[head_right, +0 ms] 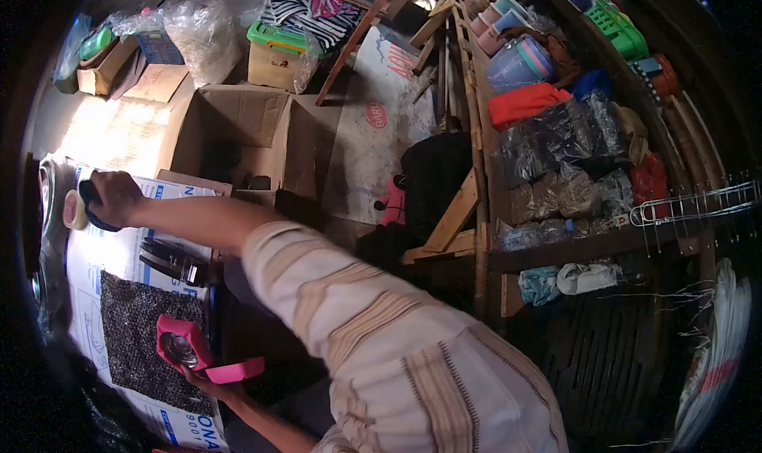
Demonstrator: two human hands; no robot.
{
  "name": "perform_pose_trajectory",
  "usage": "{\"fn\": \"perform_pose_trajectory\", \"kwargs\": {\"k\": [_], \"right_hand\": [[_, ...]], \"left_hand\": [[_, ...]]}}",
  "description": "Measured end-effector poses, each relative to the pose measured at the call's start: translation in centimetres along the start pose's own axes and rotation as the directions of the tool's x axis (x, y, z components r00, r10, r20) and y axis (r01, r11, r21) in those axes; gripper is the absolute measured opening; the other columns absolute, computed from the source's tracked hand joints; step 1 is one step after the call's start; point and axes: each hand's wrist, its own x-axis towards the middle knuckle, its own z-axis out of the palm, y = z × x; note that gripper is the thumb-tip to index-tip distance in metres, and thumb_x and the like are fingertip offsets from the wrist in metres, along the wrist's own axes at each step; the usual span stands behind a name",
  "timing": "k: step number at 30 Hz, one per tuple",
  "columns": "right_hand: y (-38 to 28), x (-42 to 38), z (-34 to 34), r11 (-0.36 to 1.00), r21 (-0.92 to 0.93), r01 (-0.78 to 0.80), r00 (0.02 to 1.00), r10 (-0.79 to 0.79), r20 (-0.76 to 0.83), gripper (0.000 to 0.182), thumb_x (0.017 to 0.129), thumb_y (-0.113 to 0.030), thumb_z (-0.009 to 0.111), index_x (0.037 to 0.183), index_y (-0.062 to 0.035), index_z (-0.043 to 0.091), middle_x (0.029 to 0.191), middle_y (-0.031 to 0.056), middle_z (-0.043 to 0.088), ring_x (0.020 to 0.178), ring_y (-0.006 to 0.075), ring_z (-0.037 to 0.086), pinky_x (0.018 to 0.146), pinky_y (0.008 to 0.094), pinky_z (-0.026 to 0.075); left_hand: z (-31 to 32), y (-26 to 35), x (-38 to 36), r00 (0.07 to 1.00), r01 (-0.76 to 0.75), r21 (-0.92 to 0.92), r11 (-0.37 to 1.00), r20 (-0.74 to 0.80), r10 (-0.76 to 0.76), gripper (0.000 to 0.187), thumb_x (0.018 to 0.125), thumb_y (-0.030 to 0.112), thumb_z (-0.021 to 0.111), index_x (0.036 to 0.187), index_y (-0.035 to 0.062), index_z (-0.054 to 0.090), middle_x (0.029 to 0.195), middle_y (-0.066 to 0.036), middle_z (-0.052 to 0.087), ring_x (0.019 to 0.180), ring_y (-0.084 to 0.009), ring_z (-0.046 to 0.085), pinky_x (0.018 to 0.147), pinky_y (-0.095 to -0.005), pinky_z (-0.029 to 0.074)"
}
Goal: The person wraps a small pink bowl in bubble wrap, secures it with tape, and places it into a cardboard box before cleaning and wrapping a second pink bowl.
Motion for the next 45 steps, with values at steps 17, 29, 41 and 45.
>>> {"fn": "perform_pose_trajectory", "kwargs": {"k": [17,29,41,45], "right_hand": [[-8.3,-24.4,-22.9,0.726,0.575,-0.377,0.901,0.430,0.048,0.056,0.076,-0.020,0.100,0.122,0.0009,0.076,0.114,0.0076,0.080,0.104,0.0130,0.073,0.101,0.0340,0.060],[-19.7,-31.7,-24.6,0.885,0.323,0.335,0.866,-0.424,0.266,0.071,0.086,-0.027,0.084,0.154,-0.0255,0.063,0.165,0.0140,0.052,0.150,0.0443,0.050,0.123,0.0627,0.039],[-20.4,-29.5,-25.4,0.868,0.222,0.444,0.779,-0.496,0.384,0.082,0.083,-0.048,0.083,0.158,-0.0254,0.060,0.119,0.0126,0.058,0.120,0.0348,0.057,0.112,0.0540,0.040],[-20.8,-29.2,-24.3,0.829,0.245,0.502,0.748,-0.559,0.359,0.083,0.085,-0.040,0.083,0.162,-0.0212,0.056,0.138,0.0209,0.058,0.134,0.0423,0.055,0.119,0.0632,0.038]], "left_hand": [[8.9,0.2,-13.5,0.858,-0.476,0.667,0.573,0.210,0.469,0.048,0.107,0.016,0.073,0.146,-0.0031,0.054,0.133,-0.013,0.065,0.118,-0.0196,0.062,0.102,-0.0355,0.052],[10.3,0.7,-22.7,0.834,-0.512,0.737,0.441,0.304,0.461,0.046,0.098,0.015,0.083,0.132,-0.0051,0.060,0.107,-0.010,0.078,0.094,-0.0170,0.076,0.085,-0.0315,0.061],[11.0,0.1,-26.4,0.702,-0.598,0.739,0.311,0.296,0.648,0.054,0.089,0.017,0.084,0.134,-0.0036,0.063,0.094,-0.016,0.081,0.085,-0.0248,0.080,0.072,-0.0363,0.062],[11.7,0.6,-27.4,0.754,-0.493,0.791,0.363,0.179,0.633,0.043,0.090,0.012,0.085,0.126,-0.0045,0.068,0.097,-0.012,0.082,0.083,-0.0126,0.076,0.073,-0.0308,0.061]]}}
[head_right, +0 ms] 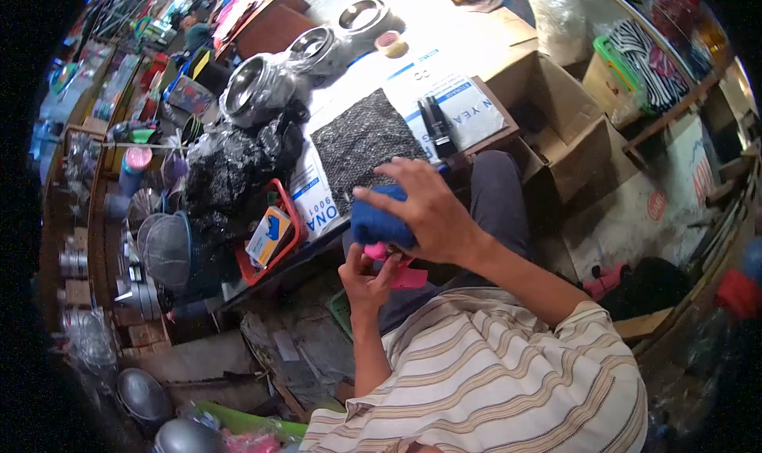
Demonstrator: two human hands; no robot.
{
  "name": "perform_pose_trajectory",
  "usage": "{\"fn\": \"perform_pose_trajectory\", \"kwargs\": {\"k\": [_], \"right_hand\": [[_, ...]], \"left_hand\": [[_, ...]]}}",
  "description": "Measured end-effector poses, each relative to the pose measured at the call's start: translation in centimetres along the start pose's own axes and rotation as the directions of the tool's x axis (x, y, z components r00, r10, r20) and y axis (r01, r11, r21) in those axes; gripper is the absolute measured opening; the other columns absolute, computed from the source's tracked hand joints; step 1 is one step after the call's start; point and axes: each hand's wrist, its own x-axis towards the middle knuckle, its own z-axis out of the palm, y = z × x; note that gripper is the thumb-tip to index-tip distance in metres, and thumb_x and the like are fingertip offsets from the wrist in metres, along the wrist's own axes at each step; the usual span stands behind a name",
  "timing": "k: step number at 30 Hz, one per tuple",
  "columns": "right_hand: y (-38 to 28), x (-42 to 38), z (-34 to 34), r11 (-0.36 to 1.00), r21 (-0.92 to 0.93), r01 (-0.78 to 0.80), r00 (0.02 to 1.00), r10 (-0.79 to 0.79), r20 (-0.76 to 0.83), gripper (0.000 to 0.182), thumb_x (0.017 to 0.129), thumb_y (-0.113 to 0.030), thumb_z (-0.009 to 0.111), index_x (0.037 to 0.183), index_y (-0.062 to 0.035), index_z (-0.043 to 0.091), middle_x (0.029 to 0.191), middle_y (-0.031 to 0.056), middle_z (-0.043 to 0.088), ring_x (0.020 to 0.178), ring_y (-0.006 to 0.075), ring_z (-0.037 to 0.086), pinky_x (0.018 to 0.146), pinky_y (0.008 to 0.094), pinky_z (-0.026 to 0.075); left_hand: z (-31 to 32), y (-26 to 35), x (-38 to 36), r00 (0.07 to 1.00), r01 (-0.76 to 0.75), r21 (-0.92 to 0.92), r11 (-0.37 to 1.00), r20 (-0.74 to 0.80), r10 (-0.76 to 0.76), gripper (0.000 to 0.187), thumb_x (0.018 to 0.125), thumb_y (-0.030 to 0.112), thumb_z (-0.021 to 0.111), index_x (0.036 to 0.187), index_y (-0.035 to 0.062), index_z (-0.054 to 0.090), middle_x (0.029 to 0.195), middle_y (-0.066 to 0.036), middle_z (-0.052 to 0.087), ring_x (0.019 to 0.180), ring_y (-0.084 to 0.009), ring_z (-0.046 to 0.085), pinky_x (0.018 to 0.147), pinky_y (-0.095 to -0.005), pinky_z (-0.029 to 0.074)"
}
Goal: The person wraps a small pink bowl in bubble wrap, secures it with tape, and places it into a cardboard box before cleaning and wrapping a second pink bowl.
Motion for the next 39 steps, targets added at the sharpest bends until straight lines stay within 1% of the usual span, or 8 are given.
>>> {"fn": "perform_pose_trajectory", "kwargs": {"k": [6,9,17,23,26,29,32,39], "right_hand": [[-5.8,-3.2,4.5,0.966,0.010,0.258,0.954,-0.256,0.158,0.072,0.091,-0.034,0.075,0.157,-0.0107,0.059,0.167,0.0127,0.050,0.159,0.0373,0.041,0.133,0.0637,0.018],[-4.9,-2.5,4.3,0.976,-0.011,0.218,0.969,-0.215,0.124,0.072,0.091,-0.030,0.074,0.159,-0.0155,0.057,0.167,0.0100,0.051,0.158,0.0346,0.043,0.134,0.0624,0.017],[-0.4,0.7,4.1,0.614,0.514,-0.599,0.798,0.407,0.445,0.080,0.082,-0.024,0.084,0.157,-0.0132,0.057,0.163,0.0206,0.052,0.152,0.0453,0.046,0.128,0.0644,0.030],[-6.2,-1.4,5.0,0.992,0.062,0.108,0.975,-0.119,0.190,0.082,0.086,-0.027,0.081,0.163,-0.0156,0.053,0.169,0.0142,0.048,0.159,0.0428,0.039,0.133,0.0619,0.022],[-7.1,-2.6,6.0,0.970,0.089,0.225,0.939,-0.240,0.245,0.074,0.091,-0.033,0.075,0.162,-0.0184,0.055,0.169,0.0101,0.049,0.160,0.0387,0.039,0.134,0.0605,0.019],[-5.6,-2.1,6.1,0.972,0.061,0.229,0.963,-0.235,0.132,0.071,0.091,-0.035,0.074,0.157,-0.0149,0.059,0.164,0.0094,0.055,0.159,0.0346,0.042,0.134,0.0588,0.020],[-3.5,0.1,4.6,0.986,0.090,0.143,0.985,-0.150,0.087,0.067,0.090,-0.036,0.075,0.152,-0.0148,0.064,0.159,0.0100,0.058,0.154,0.0340,0.047,0.132,0.0601,0.024],[0.9,-0.2,6.5,0.621,0.687,-0.377,0.920,0.338,0.200,0.032,0.107,-0.024,0.072,0.129,-0.0007,0.072,0.110,0.0142,0.079,0.104,0.0225,0.075,0.093,0.0363,0.058]], "left_hand": [[0.2,-3.7,-0.3,0.898,0.073,-0.867,0.494,-0.158,-0.410,0.021,0.090,0.009,0.081,0.107,-0.0025,0.076,0.095,-0.008,0.082,0.083,-0.0149,0.078,0.072,-0.0327,0.062],[-2.5,-3.9,-0.1,0.943,-0.265,0.135,0.955,-0.169,0.286,0.018,0.088,0.010,0.081,0.103,-0.0012,0.078,0.085,-0.011,0.079,0.079,-0.0204,0.080,0.068,-0.0334,0.060],[-2.2,-0.3,0.0,0.967,-0.175,0.239,0.955,-0.141,0.212,0.025,0.082,0.005,0.090,0.103,0.0000,0.079,0.089,-0.005,0.080,0.078,-0.0095,0.075,0.065,-0.0262,0.056],[-3.5,-5.3,-1.5,0.958,-0.264,0.248,0.932,-0.044,0.283,0.032,0.091,0.019,0.088,0.119,0.0046,0.081,0.100,-0.005,0.083,0.090,-0.0168,0.079,0.078,-0.0307,0.064],[-1.7,-6.7,-2.3,0.888,0.094,-0.961,0.261,-0.038,-0.458,0.035,0.101,0.016,0.073,0.132,-0.0003,0.073,0.114,-0.012,0.082,0.097,-0.0213,0.081,0.085,-0.0357,0.065],[-3.0,-8.0,-2.6,0.984,-0.017,-0.179,0.984,-0.176,-0.015,0.033,0.101,0.013,0.072,0.130,-0.0025,0.073,0.114,-0.011,0.081,0.096,-0.0198,0.080,0.083,-0.0339,0.064],[-3.8,-3.3,-1.7,0.973,-0.218,0.298,0.929,-0.013,0.232,0.027,0.097,0.010,0.078,0.121,-0.0029,0.078,0.100,-0.010,0.082,0.086,-0.0163,0.079,0.077,-0.0314,0.063],[-1.9,-1.8,-1.4,0.956,-0.140,-0.070,0.988,-0.268,0.116,0.042,0.084,0.008,0.094,0.121,-0.0030,0.079,0.092,-0.006,0.082,0.082,-0.0072,0.074,0.070,-0.0251,0.059]]}}
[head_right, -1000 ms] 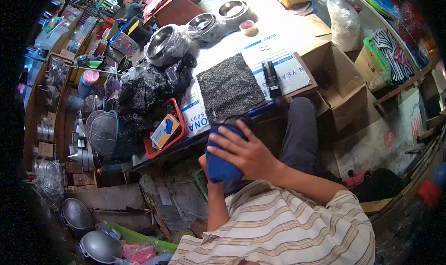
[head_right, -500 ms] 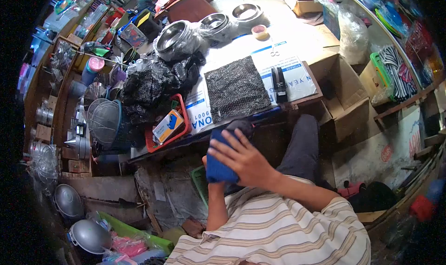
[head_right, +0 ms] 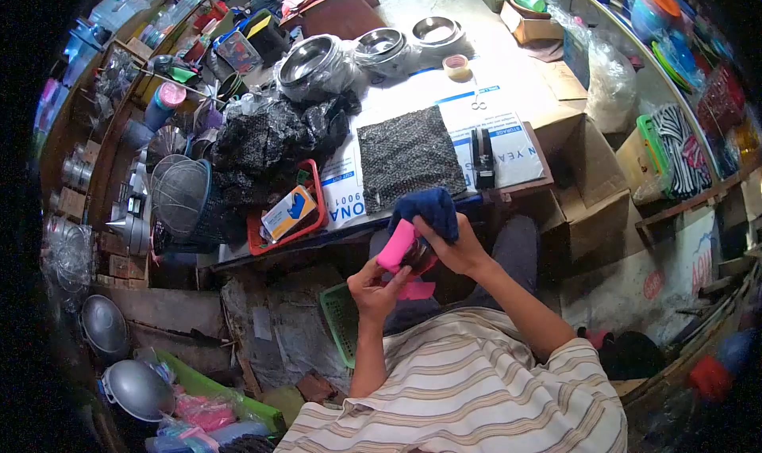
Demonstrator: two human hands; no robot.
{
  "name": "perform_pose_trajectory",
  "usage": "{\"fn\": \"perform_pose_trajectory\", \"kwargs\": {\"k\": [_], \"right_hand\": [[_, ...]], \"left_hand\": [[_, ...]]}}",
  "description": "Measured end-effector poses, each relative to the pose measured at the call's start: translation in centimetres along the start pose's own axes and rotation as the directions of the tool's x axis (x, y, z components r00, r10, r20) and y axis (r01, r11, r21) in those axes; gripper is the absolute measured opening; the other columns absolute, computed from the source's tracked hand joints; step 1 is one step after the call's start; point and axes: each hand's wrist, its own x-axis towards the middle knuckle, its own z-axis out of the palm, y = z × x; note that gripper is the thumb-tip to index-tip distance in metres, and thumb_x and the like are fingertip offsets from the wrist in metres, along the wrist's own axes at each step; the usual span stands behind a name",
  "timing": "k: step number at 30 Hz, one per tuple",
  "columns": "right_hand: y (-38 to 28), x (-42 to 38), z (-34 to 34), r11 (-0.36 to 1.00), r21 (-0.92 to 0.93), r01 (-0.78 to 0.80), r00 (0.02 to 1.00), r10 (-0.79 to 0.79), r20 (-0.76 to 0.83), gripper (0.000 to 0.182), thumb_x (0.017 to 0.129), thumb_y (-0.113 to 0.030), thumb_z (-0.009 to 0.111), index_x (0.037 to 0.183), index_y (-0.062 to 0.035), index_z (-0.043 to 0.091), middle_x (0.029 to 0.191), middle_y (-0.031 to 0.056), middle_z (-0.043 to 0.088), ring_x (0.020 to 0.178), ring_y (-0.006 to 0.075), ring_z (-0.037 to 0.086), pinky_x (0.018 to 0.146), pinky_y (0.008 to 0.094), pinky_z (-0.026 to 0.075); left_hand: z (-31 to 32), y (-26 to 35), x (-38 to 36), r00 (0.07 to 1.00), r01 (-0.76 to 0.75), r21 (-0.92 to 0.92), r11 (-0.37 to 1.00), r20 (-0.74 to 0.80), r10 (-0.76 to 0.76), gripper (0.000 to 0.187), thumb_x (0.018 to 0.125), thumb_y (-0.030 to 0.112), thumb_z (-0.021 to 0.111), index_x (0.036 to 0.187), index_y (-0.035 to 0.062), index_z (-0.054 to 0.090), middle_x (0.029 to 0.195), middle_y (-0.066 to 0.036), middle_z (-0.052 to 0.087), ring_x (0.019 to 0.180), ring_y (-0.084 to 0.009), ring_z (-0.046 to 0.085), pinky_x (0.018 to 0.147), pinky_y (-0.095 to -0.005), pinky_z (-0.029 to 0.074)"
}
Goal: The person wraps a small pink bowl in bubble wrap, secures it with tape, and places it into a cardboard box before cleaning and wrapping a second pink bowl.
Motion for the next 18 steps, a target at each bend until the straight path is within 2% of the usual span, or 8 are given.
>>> {"fn": "perform_pose_trajectory", "kwargs": {"k": [3,5,6,10,13,15,17,18], "right_hand": [[-0.3,-0.1,-0.4,0.998,-0.010,0.057,0.998,-0.057,0.032,0.036,0.104,-0.026,0.077,0.131,-0.0024,0.072,0.109,0.0117,0.078,0.100,0.0149,0.070,0.092,0.0354,0.057],[-0.5,-0.1,-0.6,0.956,-0.197,0.216,0.976,-0.206,0.071,0.045,0.100,-0.028,0.083,0.135,-0.0029,0.070,0.114,0.0118,0.077,0.103,0.0149,0.070,0.094,0.0351,0.057],[-0.5,-0.1,-0.4,0.979,-0.099,0.177,0.981,-0.168,0.099,0.054,0.095,-0.026,0.087,0.140,-0.0031,0.067,0.118,0.0126,0.075,0.106,0.0189,0.072,0.095,0.0353,0.056],[0.5,0.3,-1.9,0.938,-0.218,0.269,0.962,-0.249,0.116,0.066,0.085,-0.018,0.092,0.144,-0.0028,0.064,0.123,0.0157,0.073,0.113,0.0314,0.074,0.097,0.0389,0.058],[-1.7,0.8,-3.8,0.845,-0.375,0.382,0.924,-0.345,0.166,0.073,0.077,-0.013,0.091,0.145,-0.0074,0.066,0.121,0.0163,0.073,0.112,0.0365,0.073,0.096,0.0432,0.060],[-3.4,0.5,-4.1,0.779,-0.483,0.401,0.916,-0.327,0.233,0.074,0.075,-0.013,0.090,0.145,-0.0108,0.067,0.119,0.0155,0.073,0.109,0.0365,0.073,0.095,0.0443,0.060],[-5.0,0.2,-3.8,0.698,-0.580,0.419,0.907,-0.299,0.296,0.076,0.073,-0.012,0.090,0.145,-0.0142,0.068,0.116,0.0147,0.072,0.106,0.0364,0.073,0.093,0.0455,0.060],[-5.8,0.0,-3.3,0.677,-0.577,0.456,0.889,-0.322,0.325,0.075,0.074,-0.013,0.089,0.145,-0.0169,0.069,0.115,0.0139,0.072,0.104,0.0353,0.073,0.092,0.0444,0.060]], "left_hand": [[-0.6,0.6,-0.2,0.999,0.041,0.019,0.999,-0.011,-0.041,0.043,0.086,0.010,0.093,0.124,-0.0041,0.078,0.095,-0.006,0.081,0.085,-0.0063,0.073,0.071,-0.0245,0.058],[-0.2,0.2,-0.3,0.996,0.072,-0.100,0.992,-0.050,-0.078,0.043,0.087,0.010,0.092,0.125,-0.0033,0.077,0.095,-0.006,0.081,0.087,-0.0065,0.073,0.071,-0.0240,0.057],[0.0,-0.2,-0.2,0.990,0.103,-0.219,0.970,-0.067,-0.121,0.043,0.088,0.011,0.092,0.126,-0.0025,0.077,0.094,-0.006,0.081,0.088,-0.0067,0.073,0.072,-0.0235,0.057],[-0.1,-1.5,0.4,0.992,0.097,-0.217,0.971,-0.054,-0.111,0.045,0.088,0.010,0.091,0.129,-0.0015,0.076,0.103,-0.007,0.081,0.091,-0.0085,0.074,0.077,-0.0226,0.057],[-0.8,0.4,2.2,0.999,0.047,0.016,0.999,0.021,-0.047,0.049,0.086,0.013,0.093,0.131,0.0003,0.076,0.113,-0.010,0.080,0.090,-0.0136,0.076,0.078,-0.0262,0.059],[-0.7,1.4,3.3,0.985,-0.152,0.133,0.979,0.102,0.139,0.055,0.086,0.021,0.095,0.135,0.0034,0.076,0.122,-0.012,0.078,0.088,-0.0182,0.077,0.076,-0.0323,0.061],[0.1,0.8,3.5,0.983,-0.157,0.019,0.987,0.097,0.154,0.069,0.076,0.018,0.100,0.137,0.0023,0.073,0.114,-0.009,0.081,0.091,-0.0123,0.074,0.080,-0.0288,0.058],[0.1,1.2,3.3,0.974,-0.092,0.101,0.991,0.214,0.069,0.064,0.076,0.019,0.097,0.133,0.0017,0.073,0.106,-0.013,0.080,0.088,-0.0188,0.077,0.078,-0.0325,0.060]]}}
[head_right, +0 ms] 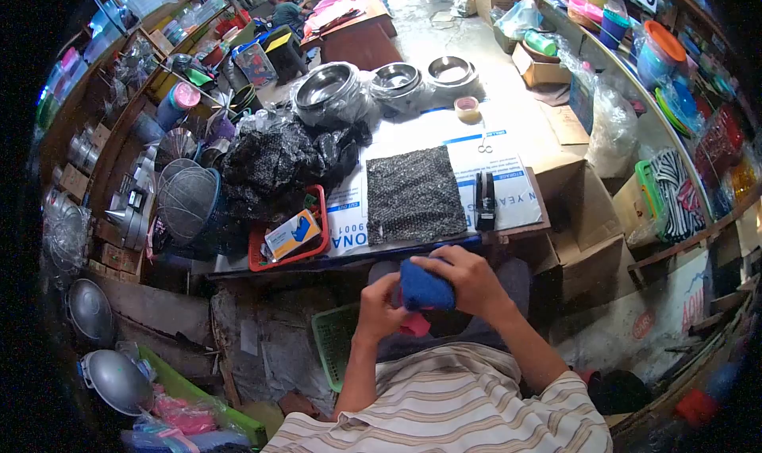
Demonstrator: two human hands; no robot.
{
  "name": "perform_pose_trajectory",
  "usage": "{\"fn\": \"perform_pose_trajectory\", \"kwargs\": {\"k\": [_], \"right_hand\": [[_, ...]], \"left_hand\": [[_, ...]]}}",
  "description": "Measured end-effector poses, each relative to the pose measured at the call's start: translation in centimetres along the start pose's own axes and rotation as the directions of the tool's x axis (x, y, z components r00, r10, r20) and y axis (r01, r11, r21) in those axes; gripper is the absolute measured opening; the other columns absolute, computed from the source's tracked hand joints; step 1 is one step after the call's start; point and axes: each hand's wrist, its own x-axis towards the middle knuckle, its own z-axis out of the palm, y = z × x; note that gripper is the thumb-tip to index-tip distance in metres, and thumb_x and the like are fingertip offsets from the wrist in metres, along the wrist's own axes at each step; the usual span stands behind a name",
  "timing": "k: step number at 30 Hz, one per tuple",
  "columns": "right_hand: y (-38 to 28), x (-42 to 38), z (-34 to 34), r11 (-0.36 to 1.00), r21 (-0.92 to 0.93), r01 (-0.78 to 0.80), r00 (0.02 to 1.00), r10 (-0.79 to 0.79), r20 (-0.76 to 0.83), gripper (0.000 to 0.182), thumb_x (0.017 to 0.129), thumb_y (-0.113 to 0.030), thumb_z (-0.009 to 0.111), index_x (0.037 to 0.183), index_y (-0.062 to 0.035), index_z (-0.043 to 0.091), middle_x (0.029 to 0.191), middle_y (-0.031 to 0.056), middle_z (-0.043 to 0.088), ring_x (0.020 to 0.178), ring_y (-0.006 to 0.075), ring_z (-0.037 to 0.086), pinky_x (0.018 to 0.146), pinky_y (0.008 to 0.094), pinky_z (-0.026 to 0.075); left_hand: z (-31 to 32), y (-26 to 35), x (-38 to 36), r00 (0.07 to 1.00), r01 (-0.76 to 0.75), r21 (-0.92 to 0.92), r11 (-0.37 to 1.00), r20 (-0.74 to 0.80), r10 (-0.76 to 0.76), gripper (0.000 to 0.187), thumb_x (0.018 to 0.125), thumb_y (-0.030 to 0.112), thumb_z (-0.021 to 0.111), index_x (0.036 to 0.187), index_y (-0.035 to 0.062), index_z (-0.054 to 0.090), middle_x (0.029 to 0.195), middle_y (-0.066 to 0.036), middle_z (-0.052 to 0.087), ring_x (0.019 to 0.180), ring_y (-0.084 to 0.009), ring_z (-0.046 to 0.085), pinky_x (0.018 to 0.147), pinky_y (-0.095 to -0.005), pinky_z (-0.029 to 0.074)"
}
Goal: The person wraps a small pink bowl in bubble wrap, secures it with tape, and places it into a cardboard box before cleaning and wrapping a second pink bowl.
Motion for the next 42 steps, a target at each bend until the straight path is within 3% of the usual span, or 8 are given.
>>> {"fn": "perform_pose_trajectory", "kwargs": {"k": [1,6,14,20,29,35,38,42], "right_hand": [[-0.6,0.1,0.1,0.999,-0.011,0.041,0.999,-0.041,0.008,0.073,0.075,-0.014,0.089,0.145,-0.0196,0.069,0.113,0.0131,0.071,0.102,0.0341,0.073,0.091,0.0433,0.060],[-2.6,0.7,-0.2,0.990,-0.133,0.042,0.993,-0.026,0.117,0.083,0.070,-0.023,0.094,0.148,-0.0201,0.067,0.126,0.0128,0.070,0.117,0.0360,0.070,0.100,0.0480,0.057],[-3.8,-0.2,2.3,0.987,0.144,0.071,0.997,-0.071,-0.004,0.099,0.072,-0.028,0.095,0.162,-0.0225,0.055,0.169,0.0201,0.042,0.153,0.0452,0.046,0.126,0.0568,0.041],[-3.6,-2.2,2.9,0.986,0.150,0.065,0.998,-0.065,-0.003,0.101,0.072,-0.027,0.094,0.164,-0.0220,0.052,0.173,0.0212,0.037,0.154,0.0462,0.045,0.126,0.0556,0.041],[-3.2,1.2,0.8,0.967,0.246,-0.068,0.997,0.075,-0.019,0.100,0.072,-0.028,0.094,0.163,-0.0219,0.053,0.161,0.0248,0.053,0.135,0.0491,0.062,0.113,0.0527,0.054],[-4.2,0.9,2.3,0.991,0.130,-0.020,1.000,0.021,-0.006,0.109,0.076,-0.028,0.092,0.170,-0.0130,0.040,0.170,0.0304,0.039,0.143,0.0522,0.055,0.117,0.0537,0.049],[-3.9,0.1,2.8,0.990,0.137,0.015,1.000,-0.016,0.009,0.108,0.077,-0.024,0.092,0.170,-0.0125,0.039,0.172,0.0306,0.035,0.146,0.0515,0.052,0.118,0.0527,0.049],[-4.0,-1.0,3.4,0.939,0.334,-0.081,0.994,0.052,0.094,0.117,0.073,-0.010,0.093,0.173,-0.0105,0.031,0.170,0.0291,0.037,0.149,0.0507,0.049,0.119,0.0511,0.047]], "left_hand": [[0.0,0.4,0.0,0.989,0.073,0.076,0.994,0.120,-0.081,0.060,0.076,0.019,0.095,0.129,0.0011,0.073,0.098,-0.016,0.079,0.084,-0.0252,0.080,0.076,-0.0362,0.063],[0.9,0.6,-0.4,1.000,0.003,0.047,0.999,-0.022,-0.002,0.059,0.071,0.022,0.096,0.120,0.0006,0.071,0.090,-0.017,0.078,0.082,-0.0251,0.080,0.075,-0.0365,0.063],[0.7,-2.5,-1.6,0.923,0.204,-0.484,0.851,-0.196,-0.332,0.020,0.104,0.008,0.073,0.122,0.0020,0.069,0.102,-0.002,0.077,0.088,-0.0078,0.071,0.075,-0.0257,0.057],[0.4,-1.7,-1.5,0.882,0.213,-0.661,0.719,-0.186,-0.432,0.017,0.112,0.010,0.063,0.126,0.0032,0.068,0.103,0.001,0.072,0.085,-0.0047,0.065,0.074,-0.0225,0.054],[3.4,-0.5,-1.8,0.958,0.173,-0.542,0.823,-0.103,-0.269,0.018,0.107,0.006,0.067,0.125,0.0015,0.065,0.112,-0.002,0.074,0.098,-0.0084,0.070,0.086,-0.0266,0.057],[1.8,-2.2,-1.0,0.931,0.119,-0.653,0.748,-0.187,-0.312,0.022,0.109,0.009,0.067,0.128,0.0001,0.066,0.118,-0.004,0.074,0.105,-0.0100,0.071,0.091,-0.0280,0.057],[0.9,-2.2,-0.6,0.828,0.148,-0.817,0.557,-0.206,-0.522,0.039,0.112,0.027,0.067,0.141,0.0009,0.063,0.126,-0.007,0.074,0.111,-0.0168,0.073,0.095,-0.0344,0.060],[0.5,-4.1,-1.2,0.853,0.159,-0.870,0.467,-0.117,-0.509,0.049,0.114,0.036,0.062,0.151,0.0051,0.056,0.139,-0.009,0.069,0.124,-0.0203,0.069,0.103,-0.0396,0.059]]}}
